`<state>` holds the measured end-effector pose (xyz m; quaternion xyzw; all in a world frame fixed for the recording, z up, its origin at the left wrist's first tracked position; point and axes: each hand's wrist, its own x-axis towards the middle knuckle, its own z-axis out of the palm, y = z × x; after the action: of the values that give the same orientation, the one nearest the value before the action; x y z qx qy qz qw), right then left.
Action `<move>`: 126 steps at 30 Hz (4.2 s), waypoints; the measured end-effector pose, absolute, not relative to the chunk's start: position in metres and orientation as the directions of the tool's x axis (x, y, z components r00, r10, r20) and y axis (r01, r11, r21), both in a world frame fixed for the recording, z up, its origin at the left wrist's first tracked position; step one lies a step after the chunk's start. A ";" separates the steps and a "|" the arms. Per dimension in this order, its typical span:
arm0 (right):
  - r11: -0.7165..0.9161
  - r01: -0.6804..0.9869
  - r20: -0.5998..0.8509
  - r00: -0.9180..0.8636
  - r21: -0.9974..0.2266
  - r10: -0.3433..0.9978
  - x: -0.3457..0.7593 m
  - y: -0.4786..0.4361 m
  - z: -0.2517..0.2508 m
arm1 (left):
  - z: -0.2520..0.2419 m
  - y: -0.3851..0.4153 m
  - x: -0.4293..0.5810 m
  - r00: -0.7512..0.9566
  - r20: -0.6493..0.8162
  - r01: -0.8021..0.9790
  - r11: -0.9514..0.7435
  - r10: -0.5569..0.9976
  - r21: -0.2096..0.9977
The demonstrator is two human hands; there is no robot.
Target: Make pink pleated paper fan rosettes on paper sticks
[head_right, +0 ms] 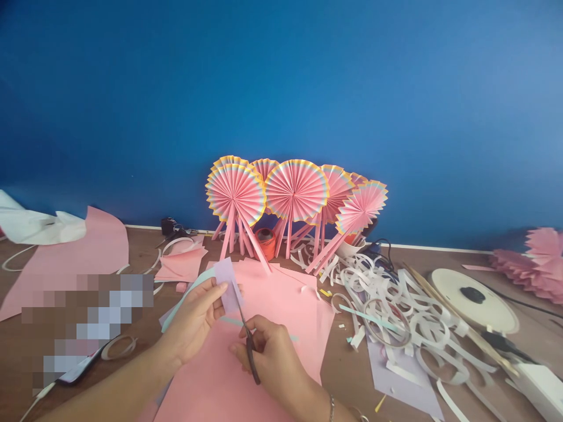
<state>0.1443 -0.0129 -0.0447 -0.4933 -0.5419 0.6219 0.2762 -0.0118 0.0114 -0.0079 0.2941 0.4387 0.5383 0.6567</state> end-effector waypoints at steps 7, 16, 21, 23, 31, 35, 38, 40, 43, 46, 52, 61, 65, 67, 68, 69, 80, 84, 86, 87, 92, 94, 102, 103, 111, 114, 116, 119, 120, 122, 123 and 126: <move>-0.224 0.150 -0.265 -0.367 -0.963 0.892 0.146 -0.013 -0.056 | -0.007 0.008 -0.007 0.094 -0.274 -0.455 0.286 0.957 0.844; -0.255 0.122 -0.282 -0.365 -0.959 0.887 0.145 -0.013 -0.052 | -0.009 0.007 -0.007 0.119 -0.271 -0.458 0.295 0.955 0.838; -0.243 0.149 -0.280 -0.346 -0.959 0.895 0.144 -0.014 -0.050 | -0.008 0.007 -0.007 0.109 -0.267 -0.463 0.287 0.958 0.839; -0.249 0.155 -0.288 -0.340 -0.956 0.895 0.144 -0.014 -0.050 | -0.009 0.007 -0.007 0.109 -0.266 -0.464 0.286 0.958 0.839; -0.250 0.123 -0.278 -0.341 -0.960 0.898 0.144 -0.012 -0.054 | -0.011 0.005 -0.006 0.173 -0.263 -0.414 0.312 0.949 0.855; -0.263 0.127 -0.291 -0.335 -0.956 0.896 0.145 -0.011 -0.055 | -0.010 0.004 -0.005 0.156 -0.271 -0.407 0.312 0.950 0.859; -0.253 0.121 -0.279 -0.335 -0.960 0.900 0.144 -0.011 -0.054 | -0.010 0.004 -0.004 0.156 -0.275 -0.408 0.316 0.949 0.857; -0.257 0.119 -0.282 -0.330 -0.959 0.901 0.144 -0.011 -0.053 | -0.009 0.004 -0.004 0.163 -0.270 -0.406 0.314 0.949 0.858; -0.267 0.119 -0.292 -0.326 -0.956 0.899 0.144 -0.011 -0.053 | -0.009 0.004 -0.004 0.172 -0.263 -0.401 0.312 0.949 0.862; -0.249 0.106 -0.270 -0.335 -0.963 0.903 0.144 -0.010 -0.056 | -0.010 0.003 -0.003 0.168 -0.272 -0.375 0.317 0.947 0.871; -0.216 0.092 -0.235 -0.335 -0.972 0.913 0.144 -0.009 -0.059 | -0.011 0.002 -0.001 0.191 -0.262 -0.332 0.314 0.946 0.890; -0.229 0.094 -0.248 -0.323 -0.969 0.914 0.144 -0.008 -0.054 | -0.013 0.002 -0.001 0.219 -0.311 -0.351 0.372 0.925 0.859; -0.268 0.113 -0.290 -0.307 -0.957 0.907 0.143 -0.006 -0.051 | -0.014 0.001 0.000 0.246 -0.334 -0.370 0.407 0.910 0.835; -0.290 0.126 -0.315 -0.297 -0.949 0.901 0.143 -0.005 -0.051 | -0.015 0.003 -0.001 0.231 -0.343 -0.367 0.408 0.910 0.836; -0.296 0.127 -0.321 -0.298 -0.947 0.899 0.144 -0.004 -0.051 | -0.016 0.004 -0.002 0.211 -0.343 -0.361 0.399 0.915 0.843; -0.300 0.124 -0.324 -0.305 -0.946 0.896 0.144 -0.004 -0.051 | -0.017 0.005 -0.003 0.191 -0.341 -0.357 0.389 0.920 0.849; -0.291 0.172 -0.338 -0.462 -0.941 0.820 0.147 -0.011 -0.056 | -0.022 0.022 -0.019 0.047 -0.321 -0.468 0.305 0.946 0.829; -0.270 0.196 -0.331 -0.460 -0.943 0.824 0.147 -0.013 -0.055 | -0.024 0.023 -0.018 0.017 -0.319 -0.489 0.286 0.948 0.824; -0.266 0.214 -0.337 -0.451 -0.940 0.826 0.146 -0.013 -0.053 | -0.024 0.022 -0.018 0.012 -0.331 -0.493 0.293 0.944 0.819; -0.270 0.221 -0.344 -0.447 -0.937 0.826 0.146 -0.013 -0.052 | -0.024 0.022 -0.018 0.007 -0.339 -0.495 0.298 0.941 0.816; -0.299 0.233 -0.374 -0.430 -0.925 0.822 0.144 -0.013 -0.052 | -0.025 0.021 -0.016 0.006 -0.360 -0.505 0.314 0.933 0.804; -0.299 0.236 -0.375 -0.425 -0.925 0.824 0.145 -0.013 -0.053 | -0.026 0.021 -0.016 0.010 -0.359 -0.504 0.315 0.933 0.804; -0.304 0.222 -0.372 -0.416 -0.926 0.829 0.144 -0.014 -0.056 | -0.027 0.021 -0.018 0.005 -0.354 -0.497 0.309 0.935 0.810; -0.305 0.217 -0.371 -0.416 -0.927 0.830 0.143 -0.014 -0.055 | -0.027 0.021 -0.018 0.002 -0.354 -0.498 0.308 0.935 0.811; -0.319 0.238 -0.392 -0.403 -0.917 0.827 0.143 -0.014 -0.053 | -0.027 0.022 -0.018 -0.011 -0.354 -0.501 0.301 0.935 0.811; -0.319 0.221 -0.384 -0.411 -0.922 0.827 0.143 -0.014 -0.052 | -0.026 0.022 -0.018 -0.007 -0.358 -0.499 0.307 0.934 0.810; -0.322 0.221 -0.387 -0.404 -0.920 0.829 0.143 -0.014 -0.052 | -0.025 0.021 -0.018 -0.007 -0.360 -0.497 0.309 0.933 0.811; -0.330 0.230 -0.398 -0.394 -0.915 0.829 0.143 -0.014 -0.051 | -0.024 0.021 -0.018 -0.010 -0.365 -0.498 0.312 0.931 0.809; -0.331 0.230 -0.399 -0.396 -0.915 0.827 0.143 -0.014 -0.051 | -0.024 0.021 -0.018 -0.011 -0.367 -0.500 0.313 0.930 0.808; -0.326 0.226 -0.393 -0.400 -0.918 0.828 0.143 -0.014 -0.051 | -0.023 0.021 -0.018 -0.011 -0.369 -0.501 0.314 0.929 0.806; -0.324 0.227 -0.391 -0.400 -0.918 0.829 0.143 -0.014 -0.050 | -0.023 0.021 -0.017 -0.011 -0.368 -0.502 0.313 0.930 0.806; -0.326 0.236 -0.397 -0.395 -0.915 0.829 0.143 -0.014 -0.050 | -0.023 0.021 -0.017 -0.010 -0.365 -0.503 0.310 0.931 0.806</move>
<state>0.1429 -0.0140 -0.0497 -0.4995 -0.5330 0.6429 0.2303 -0.0174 0.0209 -0.0226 0.2312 0.4625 0.5397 0.6643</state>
